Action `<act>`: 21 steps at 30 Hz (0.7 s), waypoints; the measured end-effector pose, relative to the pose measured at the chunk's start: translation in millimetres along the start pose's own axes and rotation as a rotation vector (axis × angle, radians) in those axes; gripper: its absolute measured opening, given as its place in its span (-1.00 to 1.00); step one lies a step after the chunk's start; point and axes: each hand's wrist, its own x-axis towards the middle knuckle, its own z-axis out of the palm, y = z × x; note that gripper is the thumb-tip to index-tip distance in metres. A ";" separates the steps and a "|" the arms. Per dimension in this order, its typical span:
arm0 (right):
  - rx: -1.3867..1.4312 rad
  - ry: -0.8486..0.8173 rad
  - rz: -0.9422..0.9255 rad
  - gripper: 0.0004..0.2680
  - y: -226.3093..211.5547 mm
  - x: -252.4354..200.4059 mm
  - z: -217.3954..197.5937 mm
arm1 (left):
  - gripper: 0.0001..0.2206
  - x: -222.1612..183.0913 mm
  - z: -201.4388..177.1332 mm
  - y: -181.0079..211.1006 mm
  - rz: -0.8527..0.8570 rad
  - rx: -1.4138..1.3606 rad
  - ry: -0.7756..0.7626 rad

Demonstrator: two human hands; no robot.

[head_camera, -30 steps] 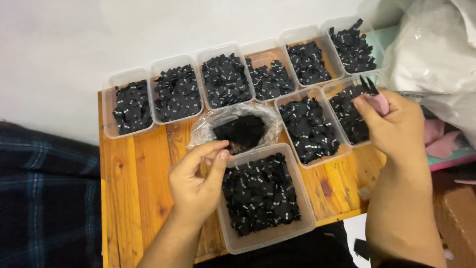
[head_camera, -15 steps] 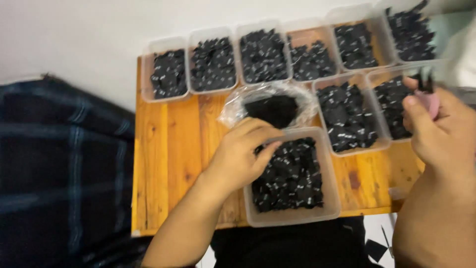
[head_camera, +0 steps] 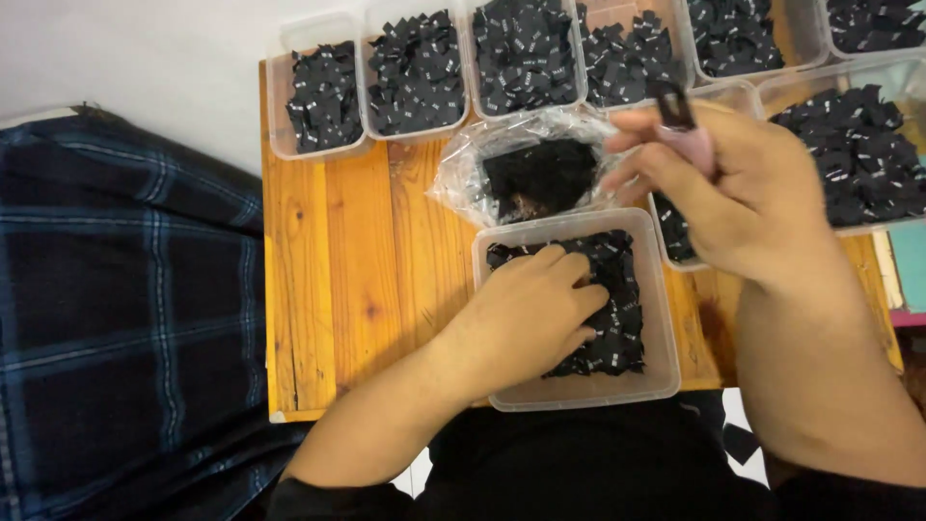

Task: Trimming excess threads or material from black fabric labels using a small nipper tool and sorting them into plastic containers.

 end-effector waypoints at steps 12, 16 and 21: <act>-0.133 -0.001 0.014 -0.78 26.1 -0.4 22.0 | -0.84 1.5 11.5 -7.4 0.067 -0.031 0.251; -0.115 -0.030 0.025 -0.79 29.8 -5.1 23.8 | -0.89 -0.8 -10.6 -7.7 -0.028 -0.321 0.184; -0.116 -0.056 0.123 -0.80 30.3 -6.0 25.8 | -0.94 -5.8 -33.5 -4.8 -0.112 -0.576 0.265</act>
